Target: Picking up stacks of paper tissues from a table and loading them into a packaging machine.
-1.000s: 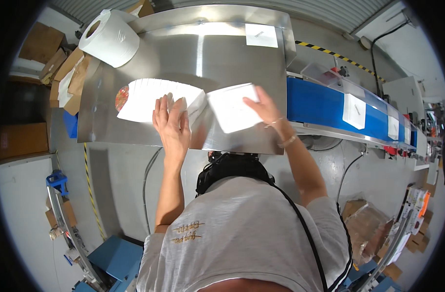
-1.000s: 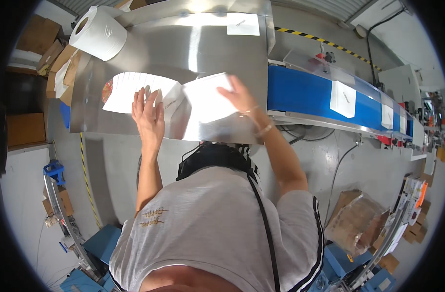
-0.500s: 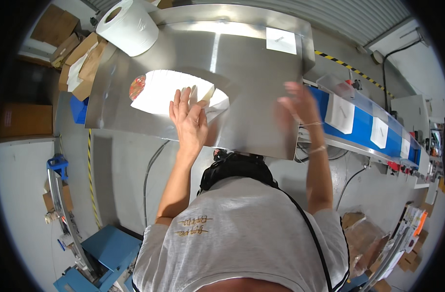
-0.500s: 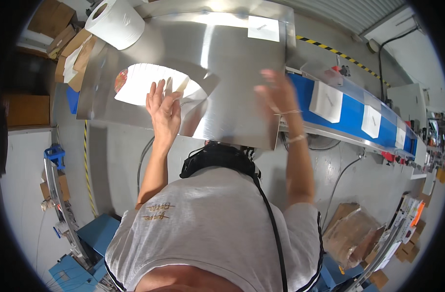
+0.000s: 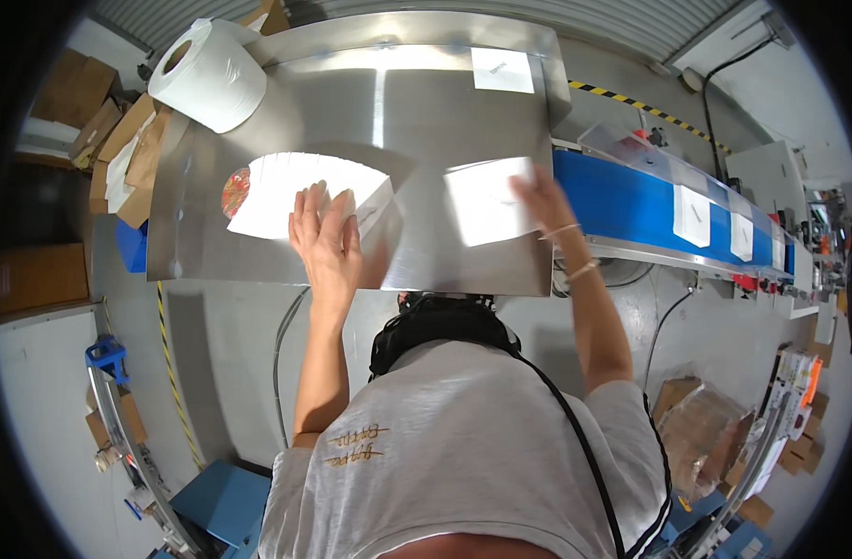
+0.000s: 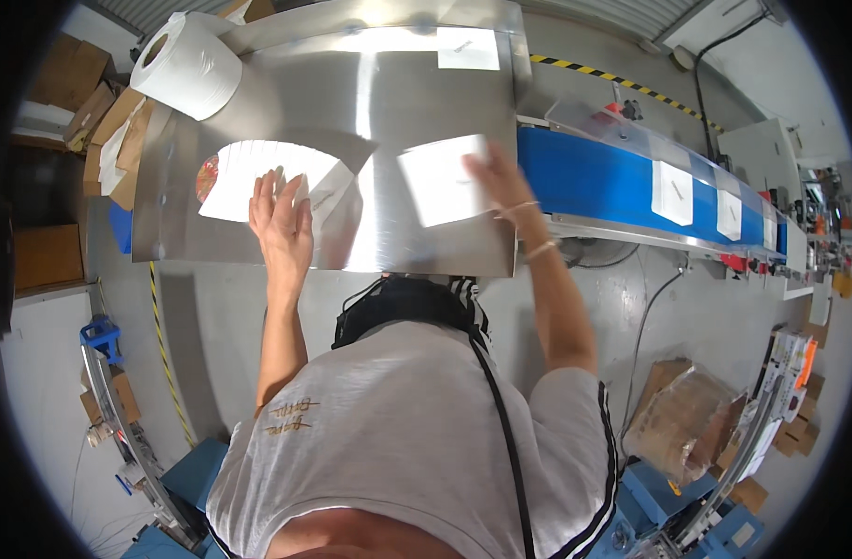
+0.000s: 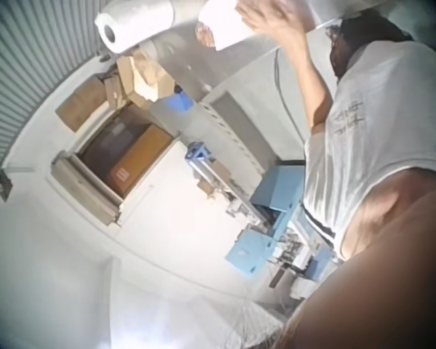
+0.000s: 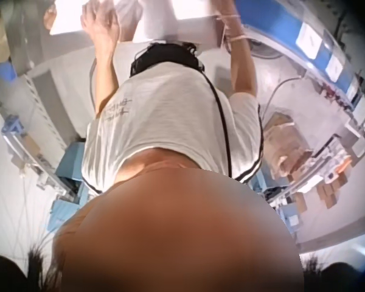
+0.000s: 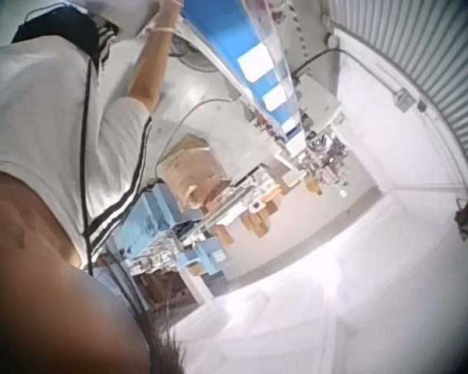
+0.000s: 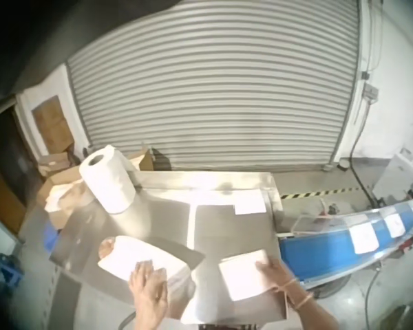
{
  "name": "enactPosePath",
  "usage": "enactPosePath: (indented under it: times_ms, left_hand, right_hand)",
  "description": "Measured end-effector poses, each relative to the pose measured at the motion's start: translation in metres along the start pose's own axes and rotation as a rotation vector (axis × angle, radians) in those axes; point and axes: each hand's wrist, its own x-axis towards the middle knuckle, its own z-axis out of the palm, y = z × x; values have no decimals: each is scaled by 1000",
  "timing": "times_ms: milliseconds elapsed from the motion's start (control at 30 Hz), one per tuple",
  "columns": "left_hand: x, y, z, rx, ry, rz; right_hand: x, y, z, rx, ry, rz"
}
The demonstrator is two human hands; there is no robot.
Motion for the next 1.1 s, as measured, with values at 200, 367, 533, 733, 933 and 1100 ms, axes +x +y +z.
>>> enactPosePath:
  times_ms: [200,367,533,733,933,1100]
  left_hand:
    - [6,6,7,-108,97,25]
    - [3,-2,5,-94,78,23]
    - [4,-4,1,-74,42,36]
    - [11,-1,-6,-92,-42,118]
    - [18,-18,-6,-11,39,12]
    - [18,-26,-2,-83,51,2]
  right_hand:
    - [5,91,-172,-568,612,119]
    - [2,1,-117,-934,611,-336]
    - [21,-62,42,-370,-285,-356]
    - [46,-61,121,-308,-550,-591]
    - [26,-24,79,-32,-161,-190]
    - [16,30,-43,-104,323,52]
